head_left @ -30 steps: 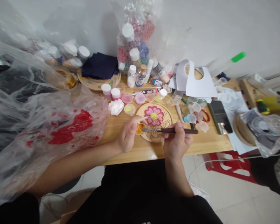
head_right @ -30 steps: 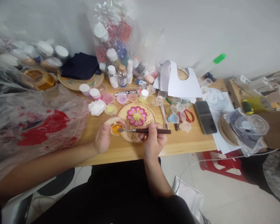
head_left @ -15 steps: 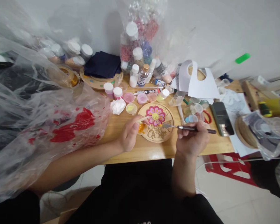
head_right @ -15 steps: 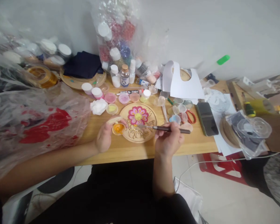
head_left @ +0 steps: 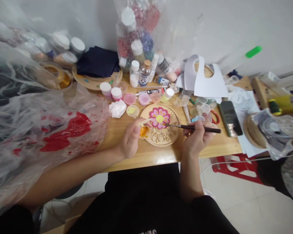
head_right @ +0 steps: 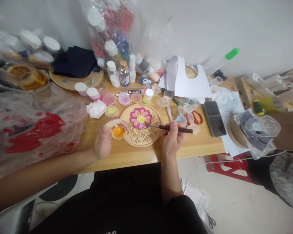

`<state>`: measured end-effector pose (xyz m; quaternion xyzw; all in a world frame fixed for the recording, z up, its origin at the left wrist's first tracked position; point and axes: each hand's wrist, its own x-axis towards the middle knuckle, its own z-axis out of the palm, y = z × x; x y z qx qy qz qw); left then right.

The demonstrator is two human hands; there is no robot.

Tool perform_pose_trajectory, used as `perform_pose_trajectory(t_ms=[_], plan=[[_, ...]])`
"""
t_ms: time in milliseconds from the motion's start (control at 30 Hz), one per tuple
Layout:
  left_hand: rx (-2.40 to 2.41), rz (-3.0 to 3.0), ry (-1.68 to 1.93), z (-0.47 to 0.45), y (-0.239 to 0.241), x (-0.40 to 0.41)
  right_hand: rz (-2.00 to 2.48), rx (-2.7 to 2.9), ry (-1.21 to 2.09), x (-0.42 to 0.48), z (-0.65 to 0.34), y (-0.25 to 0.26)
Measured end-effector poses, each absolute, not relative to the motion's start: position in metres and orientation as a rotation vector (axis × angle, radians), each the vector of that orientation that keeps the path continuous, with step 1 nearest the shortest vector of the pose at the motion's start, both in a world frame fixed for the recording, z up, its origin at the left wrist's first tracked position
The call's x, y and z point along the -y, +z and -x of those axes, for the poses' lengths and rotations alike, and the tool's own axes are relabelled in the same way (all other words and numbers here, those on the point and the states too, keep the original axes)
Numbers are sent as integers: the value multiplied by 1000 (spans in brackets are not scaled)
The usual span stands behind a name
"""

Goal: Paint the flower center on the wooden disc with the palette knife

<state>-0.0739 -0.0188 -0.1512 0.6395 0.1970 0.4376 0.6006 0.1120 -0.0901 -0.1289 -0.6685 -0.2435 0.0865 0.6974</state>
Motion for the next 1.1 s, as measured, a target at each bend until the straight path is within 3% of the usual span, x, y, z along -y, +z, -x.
perform_pose_trajectory(t_ms=[467, 1100], plan=[[-453, -1507, 1010, 74, -151, 18, 1458, 876, -8, 98, -106, -131], [-427, -1493, 1074, 73, -152, 18, 1430, 892, -83, 96, -105, -130]])
